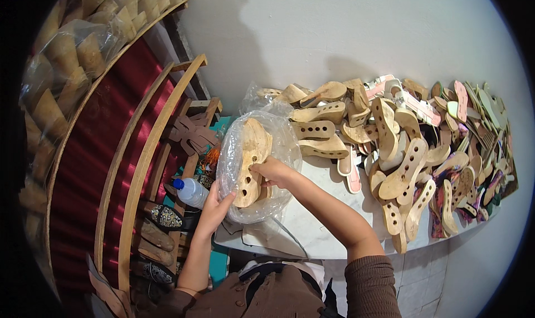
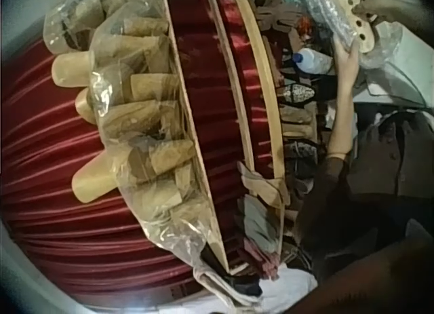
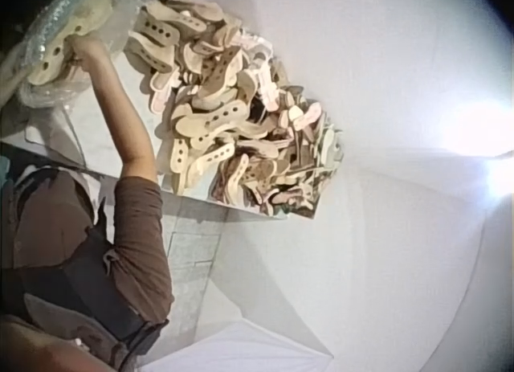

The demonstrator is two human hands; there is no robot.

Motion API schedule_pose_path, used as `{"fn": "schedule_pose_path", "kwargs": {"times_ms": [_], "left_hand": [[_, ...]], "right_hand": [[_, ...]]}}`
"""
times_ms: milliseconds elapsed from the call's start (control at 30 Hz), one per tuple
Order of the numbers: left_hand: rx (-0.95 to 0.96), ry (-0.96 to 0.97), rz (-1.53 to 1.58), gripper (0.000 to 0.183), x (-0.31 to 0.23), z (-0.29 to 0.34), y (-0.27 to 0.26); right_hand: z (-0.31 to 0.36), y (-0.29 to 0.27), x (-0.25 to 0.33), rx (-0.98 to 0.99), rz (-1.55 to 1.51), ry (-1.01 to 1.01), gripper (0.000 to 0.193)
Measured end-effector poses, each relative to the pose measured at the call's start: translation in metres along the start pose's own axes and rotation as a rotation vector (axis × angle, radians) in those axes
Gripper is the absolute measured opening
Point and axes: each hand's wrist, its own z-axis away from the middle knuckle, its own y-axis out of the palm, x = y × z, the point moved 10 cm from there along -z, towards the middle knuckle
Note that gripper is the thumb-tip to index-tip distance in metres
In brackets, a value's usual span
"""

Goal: Organizing and packing wooden shoe soles into a plastic bag.

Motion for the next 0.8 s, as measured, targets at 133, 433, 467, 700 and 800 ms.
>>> {"fn": "schedule_pose_path", "kwargs": {"times_ms": [133,433,467,700,800], "left_hand": [[-0.114,0.030,-0.201,0.057,0.010,0.006,-0.016],[-0.438,0.005,-0.619,0.079,-0.023,0.077,-0.006],[-0.432,-0.109,-0.539,0.085,-0.010,0.081,-0.004],[-0.424,-0.125,-0.306,0.067,0.012,0.077,0.005],[-0.543,-0.113,-0.162,0.062,0.002,0.081,-0.003]], "right_hand": [[0.013,-0.015,0.013,-0.079,0.059,-0.016,0.038],[0.033,-0.112,0.122,-0.677,0.686,-0.706,0.054],[0.021,-0.124,0.122,-0.800,0.803,-0.698,0.056],[-0.015,-0.090,0.145,-0.520,1.065,-0.613,0.021],[0.002,-0.089,0.164,-0.611,1.101,-0.654,0.015]]}}
